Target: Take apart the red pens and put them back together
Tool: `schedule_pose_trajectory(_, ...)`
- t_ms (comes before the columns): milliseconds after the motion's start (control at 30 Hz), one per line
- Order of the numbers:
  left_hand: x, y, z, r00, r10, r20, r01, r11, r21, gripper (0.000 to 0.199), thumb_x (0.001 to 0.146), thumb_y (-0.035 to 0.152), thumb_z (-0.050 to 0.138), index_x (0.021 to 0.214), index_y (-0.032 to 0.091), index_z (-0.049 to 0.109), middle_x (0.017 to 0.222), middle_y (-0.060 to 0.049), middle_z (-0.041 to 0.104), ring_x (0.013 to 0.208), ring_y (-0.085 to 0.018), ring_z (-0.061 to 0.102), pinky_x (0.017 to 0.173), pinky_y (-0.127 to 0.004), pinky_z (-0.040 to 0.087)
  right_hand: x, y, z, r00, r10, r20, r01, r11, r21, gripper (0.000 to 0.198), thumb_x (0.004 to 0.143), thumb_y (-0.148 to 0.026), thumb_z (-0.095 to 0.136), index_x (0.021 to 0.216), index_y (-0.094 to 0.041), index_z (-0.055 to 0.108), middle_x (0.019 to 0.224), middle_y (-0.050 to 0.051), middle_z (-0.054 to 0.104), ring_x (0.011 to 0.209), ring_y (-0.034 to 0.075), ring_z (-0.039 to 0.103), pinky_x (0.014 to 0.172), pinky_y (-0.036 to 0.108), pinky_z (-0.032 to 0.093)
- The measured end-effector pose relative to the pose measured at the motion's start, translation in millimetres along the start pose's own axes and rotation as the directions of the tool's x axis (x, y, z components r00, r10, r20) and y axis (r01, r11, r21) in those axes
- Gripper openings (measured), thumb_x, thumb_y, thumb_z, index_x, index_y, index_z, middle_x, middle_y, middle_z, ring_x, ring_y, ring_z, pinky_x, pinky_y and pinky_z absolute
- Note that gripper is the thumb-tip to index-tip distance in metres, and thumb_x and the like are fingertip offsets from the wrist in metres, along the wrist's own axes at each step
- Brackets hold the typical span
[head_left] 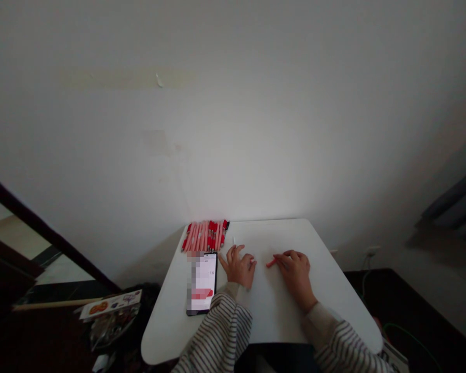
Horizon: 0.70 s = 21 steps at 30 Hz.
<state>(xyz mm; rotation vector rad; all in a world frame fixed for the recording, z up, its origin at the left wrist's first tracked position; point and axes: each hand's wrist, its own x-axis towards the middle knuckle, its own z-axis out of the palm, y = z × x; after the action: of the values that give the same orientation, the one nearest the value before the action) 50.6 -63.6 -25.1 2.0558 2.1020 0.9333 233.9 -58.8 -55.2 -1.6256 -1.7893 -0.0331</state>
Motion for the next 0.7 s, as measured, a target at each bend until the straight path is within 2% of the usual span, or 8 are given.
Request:
schedule_pose_trajectory(133,-5,-12,1,1.0,0.011,-0.028,-0.01,1.0,0.022,0.014,0.076,0.033,0.062,0.089,0.033,0.069,0.124,0.001,0.06,0.127,-0.026,0.04,0.111,-0.063,0.004,1,-4,-1,0.999,-0.02,0.036,0.02,1.0,-0.01,0.022,0.085,-0.032,0.053,0.099,-0.034,0.07,0.105,0.003,0.064,0.103,0.027,0.045,0.094,0.05,0.028)
schedule_pose_trajectory(400,-15,-25,-9,0.999,-0.035,-0.011,0.036,0.996,0.084,0.023,0.073,0.031,0.064,0.096,0.032,0.067,0.126,0.0,0.059,0.127,-0.029,0.038,0.11,-0.066,0.005,12,-11,9,0.992,-0.037,0.121,0.034,0.999,0.028,0.028,0.086,-0.025,0.049,0.104,-0.038,0.066,0.112,0.001,0.064,0.109,0.028,0.044,0.097,0.064,0.021)
schedule_pose_trajectory(567,-14,-22,-10,0.995,-0.097,-0.02,0.098,0.992,0.074,0.022,0.072,0.031,0.065,0.094,0.032,0.068,0.125,-0.001,0.06,0.127,-0.029,0.039,0.11,-0.067,0.004,22,-18,17,0.983,-0.117,0.143,0.109,0.992,0.061,0.03,0.084,-0.021,0.051,0.102,-0.039,0.067,0.11,0.0,0.065,0.109,0.027,0.045,0.1,0.062,0.019)
schedule_pose_trajectory(700,-14,-22,-10,0.995,-0.097,-0.023,0.099,0.992,0.079,0.021,0.072,0.031,0.065,0.093,0.031,0.068,0.124,0.0,0.06,0.126,-0.028,0.039,0.111,-0.065,0.002,23,-19,18,0.977,-0.154,0.144,0.143,0.986,0.085,0.03,0.084,-0.022,0.05,0.104,-0.037,0.067,0.11,0.001,0.065,0.109,0.026,0.046,0.101,0.06,0.02)
